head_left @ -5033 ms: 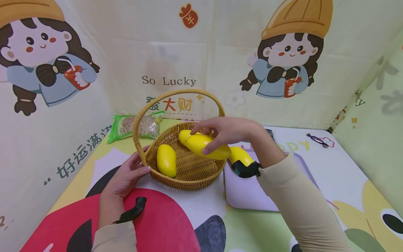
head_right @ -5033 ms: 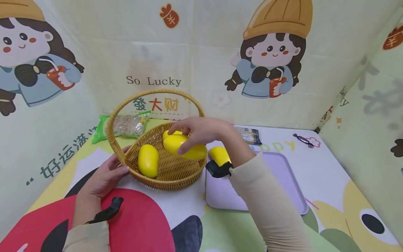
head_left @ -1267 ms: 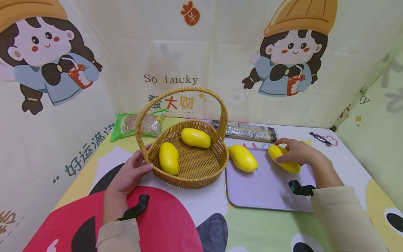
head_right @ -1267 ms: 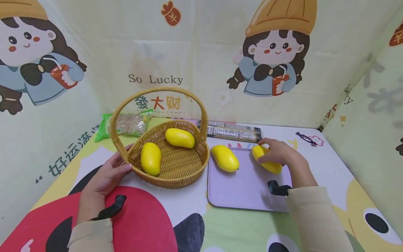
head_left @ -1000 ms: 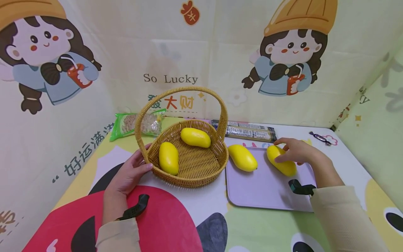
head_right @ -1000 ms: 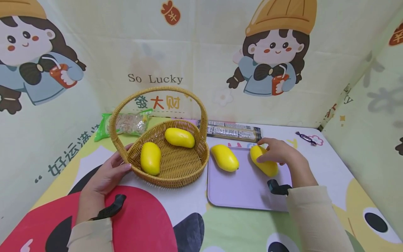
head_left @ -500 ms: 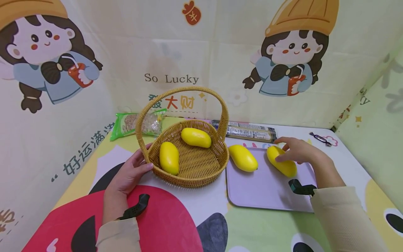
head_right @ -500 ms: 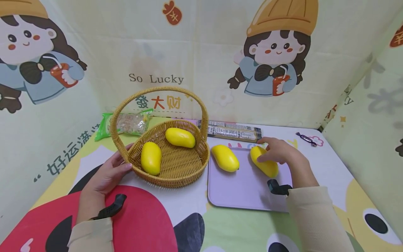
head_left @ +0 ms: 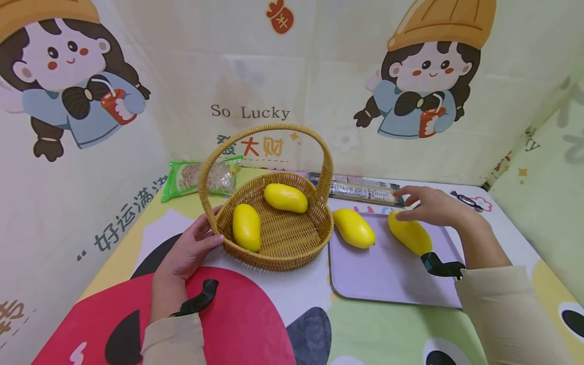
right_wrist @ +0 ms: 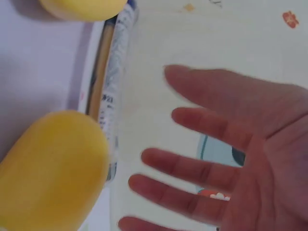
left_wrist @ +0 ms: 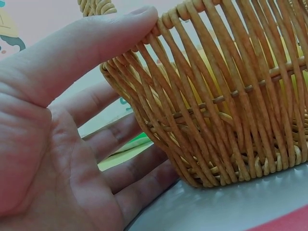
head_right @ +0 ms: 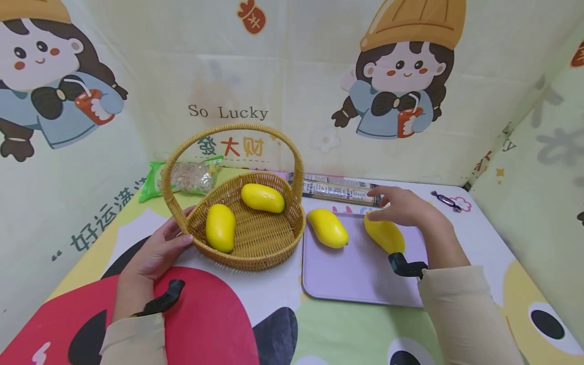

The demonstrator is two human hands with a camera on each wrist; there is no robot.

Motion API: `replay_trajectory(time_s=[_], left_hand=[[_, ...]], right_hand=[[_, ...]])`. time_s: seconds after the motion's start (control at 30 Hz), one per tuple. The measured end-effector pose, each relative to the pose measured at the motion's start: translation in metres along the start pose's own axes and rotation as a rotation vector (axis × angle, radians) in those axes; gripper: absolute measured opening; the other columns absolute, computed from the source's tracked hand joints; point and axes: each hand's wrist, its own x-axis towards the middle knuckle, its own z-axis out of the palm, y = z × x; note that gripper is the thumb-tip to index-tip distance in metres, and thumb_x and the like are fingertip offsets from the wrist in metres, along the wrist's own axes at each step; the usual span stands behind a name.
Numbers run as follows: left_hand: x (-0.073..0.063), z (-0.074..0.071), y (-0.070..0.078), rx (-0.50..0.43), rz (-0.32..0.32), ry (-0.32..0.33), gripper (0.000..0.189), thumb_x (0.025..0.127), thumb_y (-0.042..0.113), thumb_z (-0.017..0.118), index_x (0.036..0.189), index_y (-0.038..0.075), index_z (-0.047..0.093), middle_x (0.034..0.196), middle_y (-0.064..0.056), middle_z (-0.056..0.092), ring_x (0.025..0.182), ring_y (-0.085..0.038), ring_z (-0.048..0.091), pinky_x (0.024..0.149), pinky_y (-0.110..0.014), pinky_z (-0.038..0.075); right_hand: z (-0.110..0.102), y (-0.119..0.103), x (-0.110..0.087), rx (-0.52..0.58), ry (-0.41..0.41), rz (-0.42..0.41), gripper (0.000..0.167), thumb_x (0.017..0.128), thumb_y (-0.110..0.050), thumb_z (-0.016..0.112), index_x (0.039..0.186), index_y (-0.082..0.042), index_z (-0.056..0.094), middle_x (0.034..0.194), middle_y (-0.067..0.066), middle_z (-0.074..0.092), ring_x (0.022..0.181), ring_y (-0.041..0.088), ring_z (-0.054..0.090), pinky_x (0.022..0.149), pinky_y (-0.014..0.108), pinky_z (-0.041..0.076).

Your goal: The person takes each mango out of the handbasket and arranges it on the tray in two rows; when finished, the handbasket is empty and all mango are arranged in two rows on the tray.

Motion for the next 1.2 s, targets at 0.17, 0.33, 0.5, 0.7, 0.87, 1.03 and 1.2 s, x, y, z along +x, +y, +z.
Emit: replay_trajectory(time_s=[0.17, 0.33, 0.5, 0.7, 0.87, 1.03, 1.2], left_hand=[[0.0, 0.0, 0.0, -0.002, 0.0, 0.005, 0.068, 0.102, 0.008, 0.06, 0.162, 0.023, 0.031, 0.165, -0.006, 0.033, 0.136, -0.014, 0.046, 0.104, -0.018, 0.044], [0.0, 0.0, 0.0, -0.01, 0.005, 0.004, 0.068, 0.102, 0.008, 0.061, 0.162, 0.023, 0.032, 0.164, -0.005, 0.035, 0.135, -0.013, 0.048, 0.104, -0.018, 0.044], [0.0, 0.0, -0.001, -0.011, 0.008, 0.002, 0.068, 0.101, 0.008, 0.061, 0.162, 0.023, 0.032, 0.164, -0.004, 0.035, 0.136, -0.012, 0.048, 0.105, -0.018, 0.044], [0.0, 0.0, -0.001, -0.009, 0.006, 0.004, 0.068, 0.101, 0.008, 0.061, 0.162, 0.023, 0.033, 0.164, -0.004, 0.035, 0.137, -0.014, 0.046, 0.105, -0.018, 0.044], [0.0, 0.002, 0.001, -0.002, -0.003, 0.005, 0.069, 0.101, 0.009, 0.061, 0.162, 0.024, 0.032, 0.165, -0.006, 0.033, 0.139, -0.018, 0.043, 0.104, -0.018, 0.045], [0.0, 0.002, 0.002, 0.008, -0.007, -0.001, 0.069, 0.102, 0.011, 0.062, 0.163, 0.025, 0.032, 0.167, -0.006, 0.029, 0.14, -0.02, 0.041, 0.103, -0.018, 0.045], [0.0, 0.0, 0.001, 0.006, 0.0, -0.005, 0.068, 0.102, 0.009, 0.061, 0.162, 0.024, 0.032, 0.166, -0.005, 0.031, 0.139, -0.02, 0.043, 0.105, -0.019, 0.043]], right_hand=[[-0.004, -0.009, -0.004, 0.056, 0.035, -0.086, 0.066, 0.095, -0.041, 0.073, 0.148, -0.01, 0.051, 0.136, 0.028, 0.059, 0.118, 0.042, 0.057, 0.09, 0.054, 0.058], [-0.01, -0.022, -0.009, 0.089, 0.044, -0.163, 0.06, 0.096, -0.039, 0.072, 0.146, -0.011, 0.054, 0.133, 0.023, 0.062, 0.118, 0.037, 0.059, 0.09, 0.05, 0.058], [-0.015, -0.036, -0.011, 0.093, 0.044, -0.212, 0.056, 0.096, -0.035, 0.072, 0.145, -0.012, 0.056, 0.13, 0.017, 0.066, 0.115, 0.032, 0.062, 0.09, 0.048, 0.059], [-0.019, -0.052, -0.017, 0.089, 0.044, -0.273, 0.053, 0.097, -0.034, 0.072, 0.144, -0.015, 0.058, 0.129, 0.013, 0.068, 0.116, 0.03, 0.063, 0.093, 0.05, 0.058], [-0.02, -0.06, -0.021, 0.091, 0.036, -0.325, 0.051, 0.098, -0.031, 0.071, 0.144, -0.016, 0.058, 0.129, 0.011, 0.069, 0.116, 0.028, 0.065, 0.094, 0.05, 0.057], [-0.021, -0.067, -0.021, 0.089, 0.025, -0.348, 0.051, 0.097, -0.032, 0.072, 0.144, -0.017, 0.057, 0.132, 0.01, 0.068, 0.116, 0.026, 0.065, 0.094, 0.049, 0.057], [-0.023, -0.077, -0.021, 0.098, 0.012, -0.358, 0.051, 0.098, -0.033, 0.071, 0.145, -0.019, 0.057, 0.133, 0.01, 0.066, 0.116, 0.025, 0.065, 0.096, 0.051, 0.055]])
